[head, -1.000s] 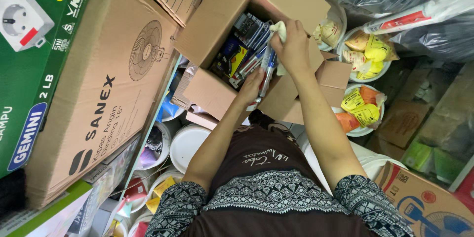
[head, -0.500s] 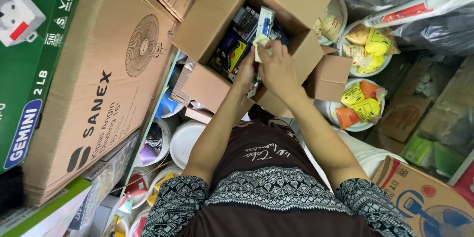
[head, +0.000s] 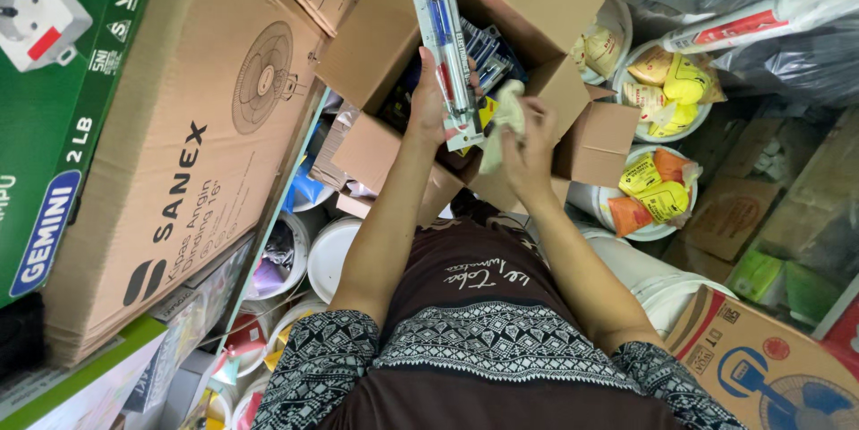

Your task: The person removes hardware items from a cardboard box, wipes each item with a cloth, and hangs them onto a wire display rack.

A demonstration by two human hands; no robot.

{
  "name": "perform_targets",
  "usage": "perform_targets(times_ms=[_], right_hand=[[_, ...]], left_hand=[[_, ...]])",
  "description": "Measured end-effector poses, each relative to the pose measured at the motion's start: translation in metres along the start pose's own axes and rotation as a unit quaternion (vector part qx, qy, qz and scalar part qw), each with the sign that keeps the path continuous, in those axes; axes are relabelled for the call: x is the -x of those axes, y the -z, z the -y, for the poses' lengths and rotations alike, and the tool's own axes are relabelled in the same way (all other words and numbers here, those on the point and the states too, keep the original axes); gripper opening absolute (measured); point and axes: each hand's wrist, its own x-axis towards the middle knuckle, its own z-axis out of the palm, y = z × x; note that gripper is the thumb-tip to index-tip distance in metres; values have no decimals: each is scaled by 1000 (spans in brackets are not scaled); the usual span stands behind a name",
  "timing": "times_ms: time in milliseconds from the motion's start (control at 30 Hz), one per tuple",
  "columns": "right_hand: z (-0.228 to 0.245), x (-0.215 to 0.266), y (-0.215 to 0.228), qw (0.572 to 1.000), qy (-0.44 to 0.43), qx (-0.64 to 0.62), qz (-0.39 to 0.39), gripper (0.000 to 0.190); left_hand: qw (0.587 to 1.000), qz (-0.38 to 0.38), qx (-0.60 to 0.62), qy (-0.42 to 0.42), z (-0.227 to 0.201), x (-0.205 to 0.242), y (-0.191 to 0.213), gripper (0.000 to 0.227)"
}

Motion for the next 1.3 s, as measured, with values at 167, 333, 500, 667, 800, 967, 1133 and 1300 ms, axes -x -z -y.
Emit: perform_targets(times_ms=[167, 333, 500, 667, 800, 967, 1133, 1300], right_hand=[[31, -5, -4, 978, 59, 179, 84, 54], [46, 12, 7, 969, 73, 183, 150, 56], [49, 8, 20, 990, 89, 51, 93, 51], [56, -6, 8, 970, 149, 172, 84, 57], [44, 8, 12, 977, 98, 148, 115, 53], [22, 11, 21, 992, 28, 105, 60, 52], [39, 9, 1, 978, 117, 169, 31, 57], [49, 23, 16, 987, 78, 77, 119, 49]], left_hand=[[997, -39, 23, -55, 2, -5, -32, 69], [989, -54, 53, -125, 4, -8, -20, 70], [994, -34, 1, -108, 0, -4, -17, 69], [996, -55, -20, -71, 11, -9, -26, 66], [992, -94, -18, -86, 8, -2, -23, 67], [994, -47, 52, -79, 3, 5, -25, 69], [992, -55, 54, -104, 7, -2, -44, 67], [988, -34, 77, -126, 0, -10, -38, 69]])
